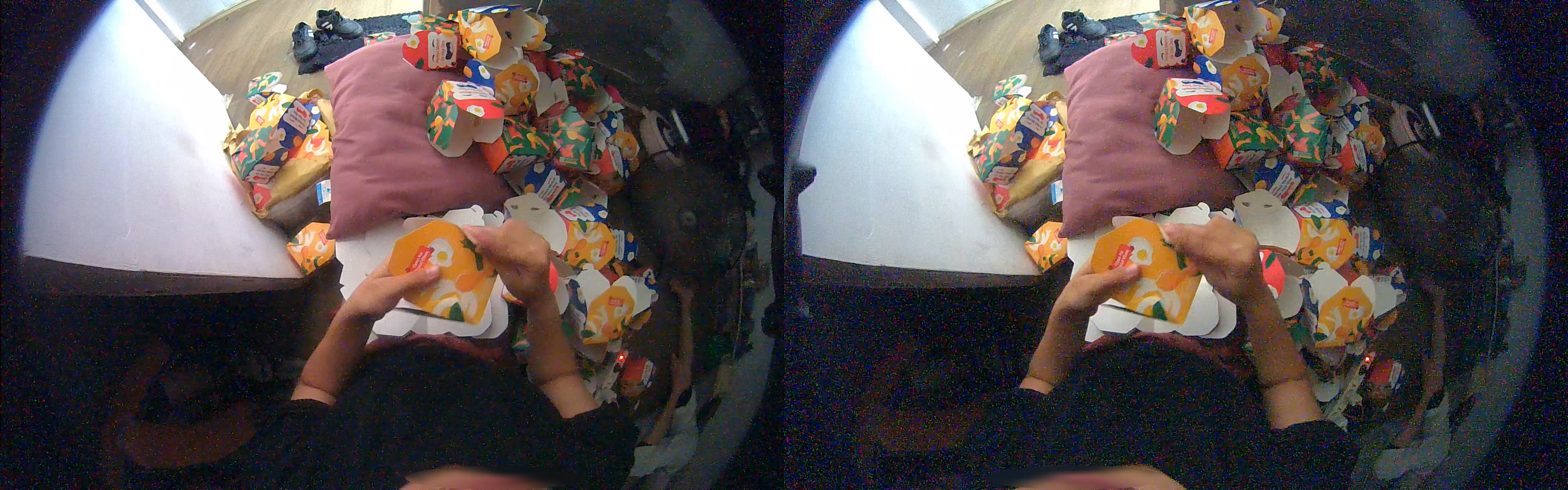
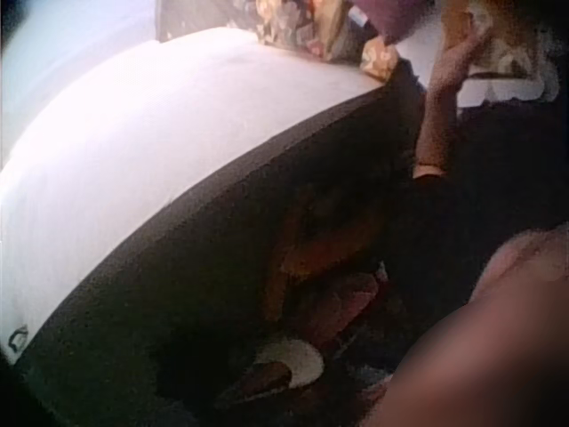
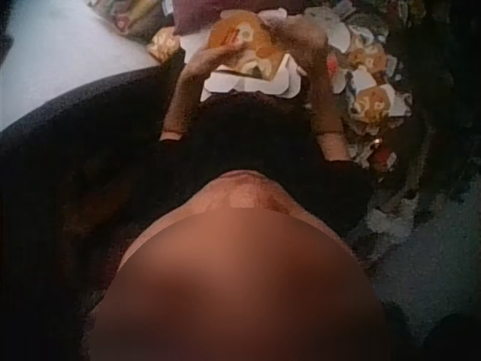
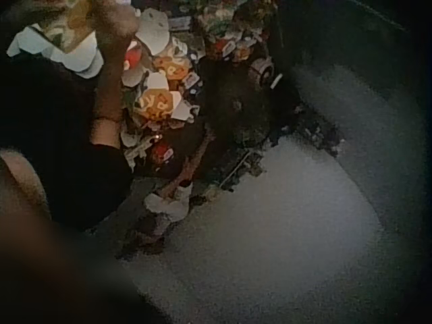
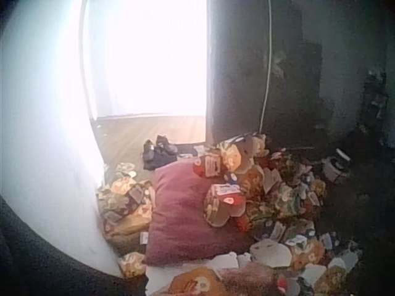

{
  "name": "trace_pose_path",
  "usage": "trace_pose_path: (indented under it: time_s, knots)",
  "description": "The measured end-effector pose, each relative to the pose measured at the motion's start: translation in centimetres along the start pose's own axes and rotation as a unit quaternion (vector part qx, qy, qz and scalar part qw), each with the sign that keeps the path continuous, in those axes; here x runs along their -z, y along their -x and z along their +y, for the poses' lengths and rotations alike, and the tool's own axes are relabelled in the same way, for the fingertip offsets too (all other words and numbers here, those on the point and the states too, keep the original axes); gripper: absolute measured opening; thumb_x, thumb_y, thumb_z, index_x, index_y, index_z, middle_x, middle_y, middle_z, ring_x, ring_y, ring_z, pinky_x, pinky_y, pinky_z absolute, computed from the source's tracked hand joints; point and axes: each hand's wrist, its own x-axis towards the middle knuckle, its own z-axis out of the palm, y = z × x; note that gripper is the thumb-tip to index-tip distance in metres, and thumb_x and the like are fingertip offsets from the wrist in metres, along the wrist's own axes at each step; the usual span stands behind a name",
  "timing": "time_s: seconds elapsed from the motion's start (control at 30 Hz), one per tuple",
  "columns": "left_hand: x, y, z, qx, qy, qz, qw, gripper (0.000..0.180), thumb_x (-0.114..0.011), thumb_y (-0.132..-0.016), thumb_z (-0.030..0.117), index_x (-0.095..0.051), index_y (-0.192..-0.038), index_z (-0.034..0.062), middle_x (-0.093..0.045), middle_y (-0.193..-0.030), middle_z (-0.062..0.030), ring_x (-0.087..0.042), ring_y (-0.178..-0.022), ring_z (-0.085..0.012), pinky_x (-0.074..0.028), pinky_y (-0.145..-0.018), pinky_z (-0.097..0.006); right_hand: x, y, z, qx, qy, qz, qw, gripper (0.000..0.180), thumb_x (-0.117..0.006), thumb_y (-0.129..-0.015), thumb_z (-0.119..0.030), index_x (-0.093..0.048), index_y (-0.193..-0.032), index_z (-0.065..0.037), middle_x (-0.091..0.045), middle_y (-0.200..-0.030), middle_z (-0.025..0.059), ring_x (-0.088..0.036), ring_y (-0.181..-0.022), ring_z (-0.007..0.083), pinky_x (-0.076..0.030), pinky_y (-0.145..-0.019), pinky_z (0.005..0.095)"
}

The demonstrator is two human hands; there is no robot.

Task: The person repeatedly folds flat, colorful paper sheets into small takeout-style boxes by hand. They pick up each sheet, fold the sides and tabs, and place the finished box on a growing pile to the left.

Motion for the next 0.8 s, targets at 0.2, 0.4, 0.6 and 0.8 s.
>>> trace_pose_path:
  time_s: [0.2, 0.4, 0.6, 0.8]
  knots:
    - [0.8, 0.4, -0.4, 0.026, 0.088, -0.070, 0.993, 0.049, -0.067, -0.077, 0.011, -0.047, -0.121, 0.0001, -0.058, -0.112, -0.0112, -0.058, -0.099, -0.0200, -0.047, -0.086, -0.032, 1.4, 0.2, 0.3, 0.074, -0.040, -0.100, 0.991, 0.032, -0.060, -0.073, -0.010, -0.064, -0.105, -0.011, -0.065, -0.101, 0.0099, -0.062, -0.067, 0.0206, -0.049, -0.059, 0.0307]
    - [-0.2, 0.7, -0.1, -0.009, 0.093, -0.035, 0.995, 0.050, -0.067, -0.077, 0.008, -0.044, -0.122, 0.0014, -0.057, -0.111, -0.0081, -0.057, -0.099, -0.0171, -0.047, -0.087, -0.031, 0.4, 0.9, -1.1, 0.038, 0.043, -0.077, 0.995, 0.034, -0.060, -0.076, -0.012, -0.061, -0.110, -0.008, -0.064, -0.102, 0.0142, -0.063, -0.071, 0.0219, -0.051, -0.065, 0.0297]
    - [0.0, -0.3, -0.8, -0.191, -0.112, -0.112, 0.969, 0.055, -0.065, -0.081, 0.011, -0.031, -0.123, 0.0020, -0.043, -0.113, -0.0059, -0.044, -0.109, -0.0136, -0.039, -0.093, -0.028, -0.2, 2.4, -1.3, -0.359, -0.336, -0.058, 0.869, 0.033, -0.062, -0.079, -0.005, -0.060, -0.112, -0.006, -0.060, -0.110, 0.0132, -0.060, -0.083, 0.0154, -0.049, -0.073, 0.0267]
    - [-0.3, -0.9, -1.5, -0.201, -0.055, -0.171, 0.963, 0.054, -0.064, -0.080, 0.004, -0.033, -0.123, 0.0013, -0.046, -0.117, -0.0089, -0.045, -0.109, -0.0149, -0.038, -0.093, -0.029, -1.0, 3.0, -1.4, -0.211, -0.340, 0.023, 0.916, 0.032, -0.069, -0.074, -0.008, -0.062, -0.104, -0.003, -0.057, -0.111, 0.0130, -0.053, -0.106, 0.0199, -0.046, -0.083, 0.0289]
